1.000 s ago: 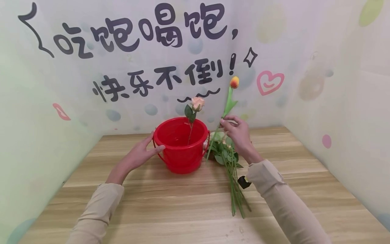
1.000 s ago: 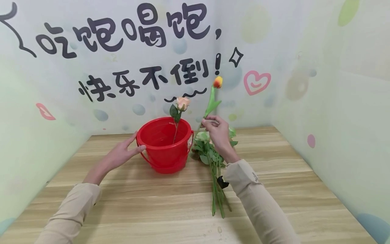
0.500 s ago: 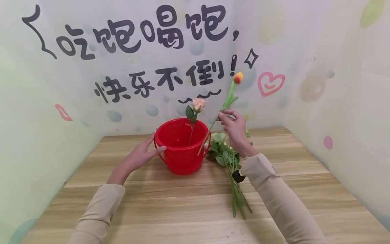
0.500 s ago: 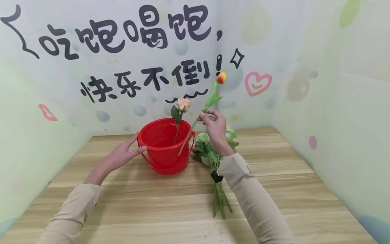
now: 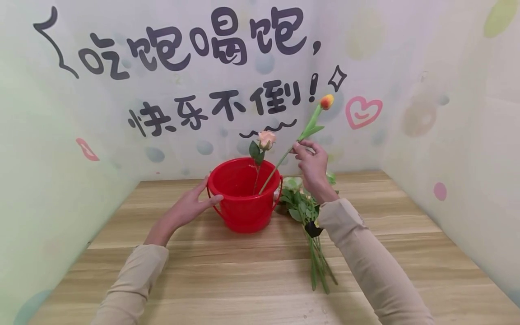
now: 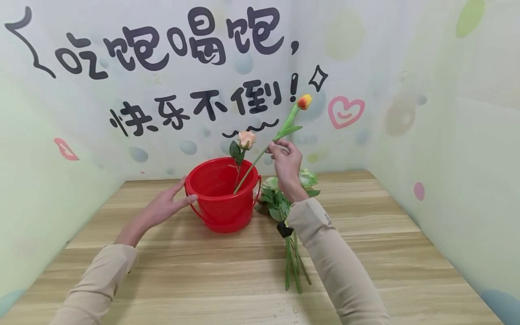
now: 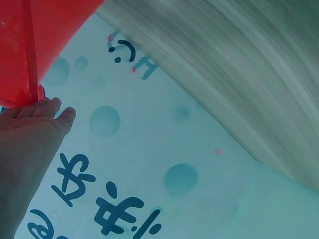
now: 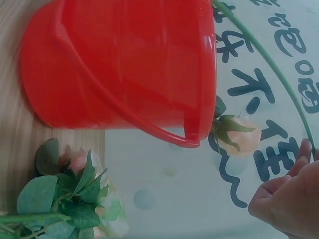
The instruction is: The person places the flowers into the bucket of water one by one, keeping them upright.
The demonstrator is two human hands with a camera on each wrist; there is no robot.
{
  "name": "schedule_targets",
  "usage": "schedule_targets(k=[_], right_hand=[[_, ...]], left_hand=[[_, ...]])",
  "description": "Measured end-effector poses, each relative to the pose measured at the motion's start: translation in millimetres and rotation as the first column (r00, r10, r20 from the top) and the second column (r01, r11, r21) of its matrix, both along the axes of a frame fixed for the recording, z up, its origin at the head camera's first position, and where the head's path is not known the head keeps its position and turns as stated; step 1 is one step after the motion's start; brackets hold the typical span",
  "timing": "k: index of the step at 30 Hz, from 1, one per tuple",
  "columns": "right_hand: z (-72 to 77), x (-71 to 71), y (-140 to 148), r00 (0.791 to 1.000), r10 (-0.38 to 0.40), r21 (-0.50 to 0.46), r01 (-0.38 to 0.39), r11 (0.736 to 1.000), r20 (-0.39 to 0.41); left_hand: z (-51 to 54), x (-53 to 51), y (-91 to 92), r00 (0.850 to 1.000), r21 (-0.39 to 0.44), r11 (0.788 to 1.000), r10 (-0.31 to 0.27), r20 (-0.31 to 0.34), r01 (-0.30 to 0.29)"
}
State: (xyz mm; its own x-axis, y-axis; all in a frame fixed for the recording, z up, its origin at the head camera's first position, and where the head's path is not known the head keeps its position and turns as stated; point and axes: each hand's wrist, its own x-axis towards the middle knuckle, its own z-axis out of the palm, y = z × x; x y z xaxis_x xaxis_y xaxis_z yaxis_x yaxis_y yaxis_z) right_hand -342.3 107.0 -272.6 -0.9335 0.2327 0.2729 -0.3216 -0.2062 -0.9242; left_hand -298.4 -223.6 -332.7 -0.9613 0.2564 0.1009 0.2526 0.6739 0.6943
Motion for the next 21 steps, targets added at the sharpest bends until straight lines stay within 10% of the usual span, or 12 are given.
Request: schedule_targets(k=[21], right_hand=[[-22.3, -8.8, -15.2, 0.995, -0.057, 0.082, 0.063, 0.995, -0.079]], left_hand=[[0.7, 0.6, 0.1, 1.000, 0.011, 1.000, 0.007, 0.006, -0.008]])
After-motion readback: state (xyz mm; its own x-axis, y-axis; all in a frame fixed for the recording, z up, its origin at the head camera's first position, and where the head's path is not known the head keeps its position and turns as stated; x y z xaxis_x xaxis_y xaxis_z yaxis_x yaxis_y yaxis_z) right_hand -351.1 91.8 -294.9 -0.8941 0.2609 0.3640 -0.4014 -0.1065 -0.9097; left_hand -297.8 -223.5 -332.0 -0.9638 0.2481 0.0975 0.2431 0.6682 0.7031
